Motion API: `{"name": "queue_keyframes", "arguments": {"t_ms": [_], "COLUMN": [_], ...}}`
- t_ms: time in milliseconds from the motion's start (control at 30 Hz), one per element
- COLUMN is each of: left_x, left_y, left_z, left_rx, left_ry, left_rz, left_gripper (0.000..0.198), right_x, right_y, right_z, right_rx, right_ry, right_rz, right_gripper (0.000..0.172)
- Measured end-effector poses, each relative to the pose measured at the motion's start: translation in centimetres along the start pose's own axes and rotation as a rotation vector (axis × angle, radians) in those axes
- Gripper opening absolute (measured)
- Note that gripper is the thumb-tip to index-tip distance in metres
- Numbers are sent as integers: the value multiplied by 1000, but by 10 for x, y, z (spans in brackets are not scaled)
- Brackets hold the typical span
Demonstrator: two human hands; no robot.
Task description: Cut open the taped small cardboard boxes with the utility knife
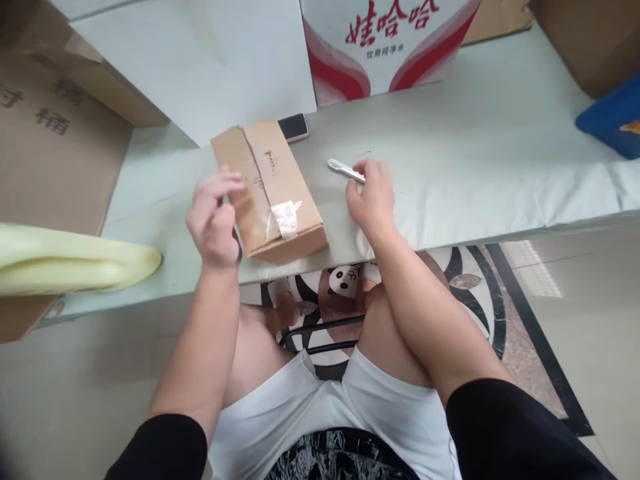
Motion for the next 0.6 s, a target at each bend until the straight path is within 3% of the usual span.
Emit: {"name": "queue_keyframes", "arguments": {"t_ms": [133, 267, 400, 600], "left_x": [5, 12, 19, 19], "left_y": [-8, -11, -13, -9], "left_z": [26, 31, 32, 30], "left_rx": [-29, -47, -93, -89], "left_ry": [38, 49, 109, 37], "left_rz": [-79, -41, 17, -37], "left_gripper": [38, 45, 46, 44], "right_x": [29, 42, 39, 27], "right_y": [5, -4, -1, -1], "right_z": [-3, -5, -6, -2], "right_rx": [-42, 42, 57, -1], "right_ry": [-121, -216, -253, -241], "right_rz": [292, 459, 462, 418], "right_gripper": [41, 55, 49, 44]}}
Point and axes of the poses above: each hand's wrist, its own z-axis away from the middle knuckle, its own x-axis out of the palm, y = z × x, the point moved 2 cm from there along -z, towards the middle knuckle, and after that the axes turned 12 degrees about -y, right-handed, at the moved point
